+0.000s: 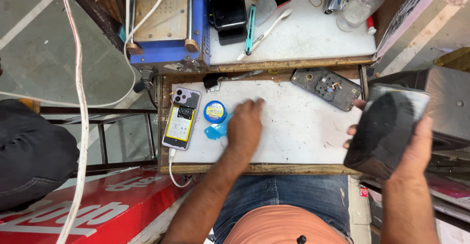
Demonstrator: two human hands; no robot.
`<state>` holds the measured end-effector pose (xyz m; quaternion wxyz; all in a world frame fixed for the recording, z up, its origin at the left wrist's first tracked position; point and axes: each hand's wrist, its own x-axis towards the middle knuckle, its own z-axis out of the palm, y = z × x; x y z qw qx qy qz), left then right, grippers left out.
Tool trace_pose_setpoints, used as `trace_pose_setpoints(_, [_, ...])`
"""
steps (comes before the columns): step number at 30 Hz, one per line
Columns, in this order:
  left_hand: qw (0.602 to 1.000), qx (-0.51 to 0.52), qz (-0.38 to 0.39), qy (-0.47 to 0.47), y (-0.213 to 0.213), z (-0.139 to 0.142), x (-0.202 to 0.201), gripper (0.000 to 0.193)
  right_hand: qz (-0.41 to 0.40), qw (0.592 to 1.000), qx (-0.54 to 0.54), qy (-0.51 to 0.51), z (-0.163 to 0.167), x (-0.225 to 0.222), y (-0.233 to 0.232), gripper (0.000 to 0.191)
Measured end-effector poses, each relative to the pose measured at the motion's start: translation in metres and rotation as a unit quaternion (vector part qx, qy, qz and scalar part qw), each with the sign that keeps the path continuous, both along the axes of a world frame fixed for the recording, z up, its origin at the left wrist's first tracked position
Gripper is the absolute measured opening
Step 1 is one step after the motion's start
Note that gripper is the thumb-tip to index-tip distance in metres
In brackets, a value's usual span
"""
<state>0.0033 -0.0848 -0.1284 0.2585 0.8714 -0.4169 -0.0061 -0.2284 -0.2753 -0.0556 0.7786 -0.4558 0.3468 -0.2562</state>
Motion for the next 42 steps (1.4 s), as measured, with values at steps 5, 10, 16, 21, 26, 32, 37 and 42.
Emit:
trace_pose_setpoints(5, [0.993,-0.027,-0.099,0.06,-0.003,0.011,-0.043,0.038,-0.023,0.996,-0.08,0.011,0.008,-0.025,-0.005,0.11])
trace_pose_setpoints(10, [0.981,-0.131,0.015,0.141,0.022,0.022,0.007,0.029,-0.033,0.998,-0.04,-0.025,-0.015,-0.063,-0.028,0.108])
trace_pose_setpoints(16, [0.969,-0.052,0.077,0.23,0.042,0.025,0.01,0.007,-0.018,0.994,0.102,0.041,-0.038,-0.098,-0.046,0.107])
trace_pose_setpoints(21, [0.953,-0.036,0.093,0.288,0.04,0.016,0.009,0.009,-0.017,0.997,0.057,0.058,-0.023,-0.091,-0.035,0.114])
trace_pose_setpoints(26, [0.947,-0.063,0.059,0.308,0.018,0.011,0.007,0.012,-0.055,0.997,0.026,0.053,-0.007,-0.083,-0.019,0.123])
trace_pose_setpoints(32, [0.961,0.009,0.017,0.276,-0.016,0.012,0.0,0.012,-0.026,0.999,0.043,0.011,-0.024,-0.106,-0.028,0.121])
trace_pose_setpoints(37, [0.961,0.041,0.001,0.272,-0.022,0.015,-0.004,0.012,-0.018,0.992,0.095,0.086,-0.049,-0.126,-0.057,0.108])
trace_pose_setpoints(42, [0.947,0.002,-0.003,0.322,-0.004,0.019,0.004,0.012,0.023,0.99,0.125,0.06,-0.073,-0.131,-0.075,0.098])
